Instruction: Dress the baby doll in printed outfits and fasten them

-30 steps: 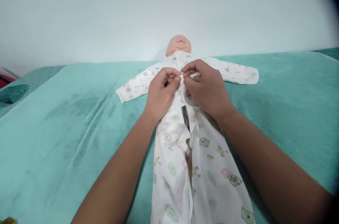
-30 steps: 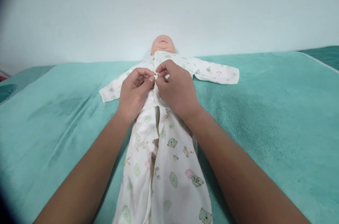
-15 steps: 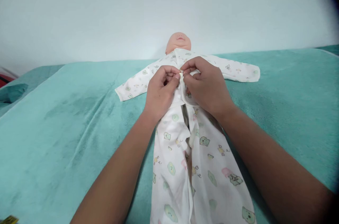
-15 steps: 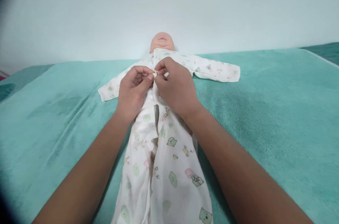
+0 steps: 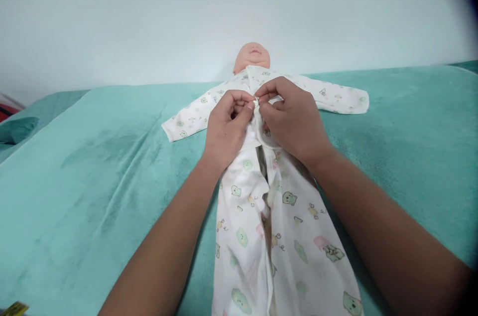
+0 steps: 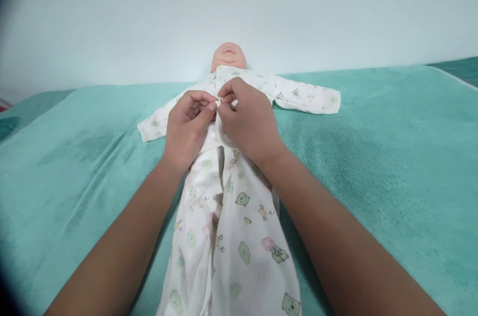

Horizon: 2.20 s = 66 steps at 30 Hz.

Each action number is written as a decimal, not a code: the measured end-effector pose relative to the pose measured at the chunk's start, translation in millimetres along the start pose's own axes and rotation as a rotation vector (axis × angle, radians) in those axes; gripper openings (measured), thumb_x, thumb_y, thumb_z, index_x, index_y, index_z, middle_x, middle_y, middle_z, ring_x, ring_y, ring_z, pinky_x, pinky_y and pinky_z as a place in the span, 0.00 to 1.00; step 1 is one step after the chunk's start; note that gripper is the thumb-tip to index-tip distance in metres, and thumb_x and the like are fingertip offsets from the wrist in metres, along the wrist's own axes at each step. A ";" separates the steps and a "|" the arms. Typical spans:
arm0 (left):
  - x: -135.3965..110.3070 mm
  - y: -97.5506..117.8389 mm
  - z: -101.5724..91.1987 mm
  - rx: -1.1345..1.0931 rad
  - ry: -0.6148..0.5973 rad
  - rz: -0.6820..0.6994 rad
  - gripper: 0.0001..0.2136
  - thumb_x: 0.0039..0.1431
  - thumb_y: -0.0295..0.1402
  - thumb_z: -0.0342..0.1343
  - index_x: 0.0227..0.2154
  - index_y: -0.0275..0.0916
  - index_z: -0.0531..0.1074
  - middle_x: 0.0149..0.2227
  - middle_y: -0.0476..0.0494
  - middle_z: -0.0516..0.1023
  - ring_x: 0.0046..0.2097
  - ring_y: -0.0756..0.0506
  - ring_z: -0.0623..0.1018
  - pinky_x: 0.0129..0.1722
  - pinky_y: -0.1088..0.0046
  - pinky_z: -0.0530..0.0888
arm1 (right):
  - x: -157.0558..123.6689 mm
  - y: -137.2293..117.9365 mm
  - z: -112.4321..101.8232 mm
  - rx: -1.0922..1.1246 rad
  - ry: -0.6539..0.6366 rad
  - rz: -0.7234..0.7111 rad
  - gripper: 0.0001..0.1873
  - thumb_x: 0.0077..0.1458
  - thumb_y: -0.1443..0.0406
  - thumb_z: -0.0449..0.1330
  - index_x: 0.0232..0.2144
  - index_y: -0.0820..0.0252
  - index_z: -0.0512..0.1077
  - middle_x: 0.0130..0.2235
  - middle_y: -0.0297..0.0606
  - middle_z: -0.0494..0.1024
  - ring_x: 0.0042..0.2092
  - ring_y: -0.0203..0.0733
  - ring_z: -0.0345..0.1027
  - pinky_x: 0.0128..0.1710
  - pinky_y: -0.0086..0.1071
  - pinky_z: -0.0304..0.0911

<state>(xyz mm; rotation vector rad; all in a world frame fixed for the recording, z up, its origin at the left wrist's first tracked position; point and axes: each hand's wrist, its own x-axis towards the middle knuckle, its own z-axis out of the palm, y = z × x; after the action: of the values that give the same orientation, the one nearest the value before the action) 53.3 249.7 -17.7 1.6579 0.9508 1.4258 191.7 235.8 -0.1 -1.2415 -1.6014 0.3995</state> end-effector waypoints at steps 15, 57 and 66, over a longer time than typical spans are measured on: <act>-0.3 -0.4 1.7 0.021 0.027 -0.005 0.01 0.62 0.31 0.58 0.35 0.43 0.73 0.35 0.49 0.74 0.36 0.49 0.73 0.39 0.72 0.71 | 0.1 -1.5 -0.5 -0.002 -0.002 0.025 0.10 0.51 0.73 0.54 0.34 0.56 0.71 0.35 0.35 0.77 0.38 0.41 0.71 0.35 0.33 0.63; 3.3 -3.7 -6.0 0.001 -0.027 -0.011 0.02 0.63 0.31 0.57 0.37 0.41 0.72 0.34 0.48 0.74 0.36 0.51 0.74 0.40 0.75 0.74 | 0.2 -0.7 -0.6 0.031 -0.025 0.024 0.07 0.54 0.69 0.55 0.35 0.56 0.71 0.32 0.31 0.76 0.33 0.37 0.69 0.34 0.31 0.61; -9.0 -3.5 -11.0 0.355 0.083 0.130 0.07 0.65 0.31 0.53 0.43 0.44 0.74 0.52 0.43 0.68 0.57 0.46 0.69 0.54 0.69 0.70 | 2.1 2.0 -3.7 -0.061 0.121 -0.072 0.07 0.54 0.70 0.55 0.33 0.57 0.71 0.37 0.36 0.74 0.36 0.40 0.68 0.41 0.37 0.64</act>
<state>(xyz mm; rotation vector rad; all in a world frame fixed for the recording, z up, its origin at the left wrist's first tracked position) 41.2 244.0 -23.6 1.9597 1.2176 1.4854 196.0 237.3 1.1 -1.2267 -1.5590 0.2274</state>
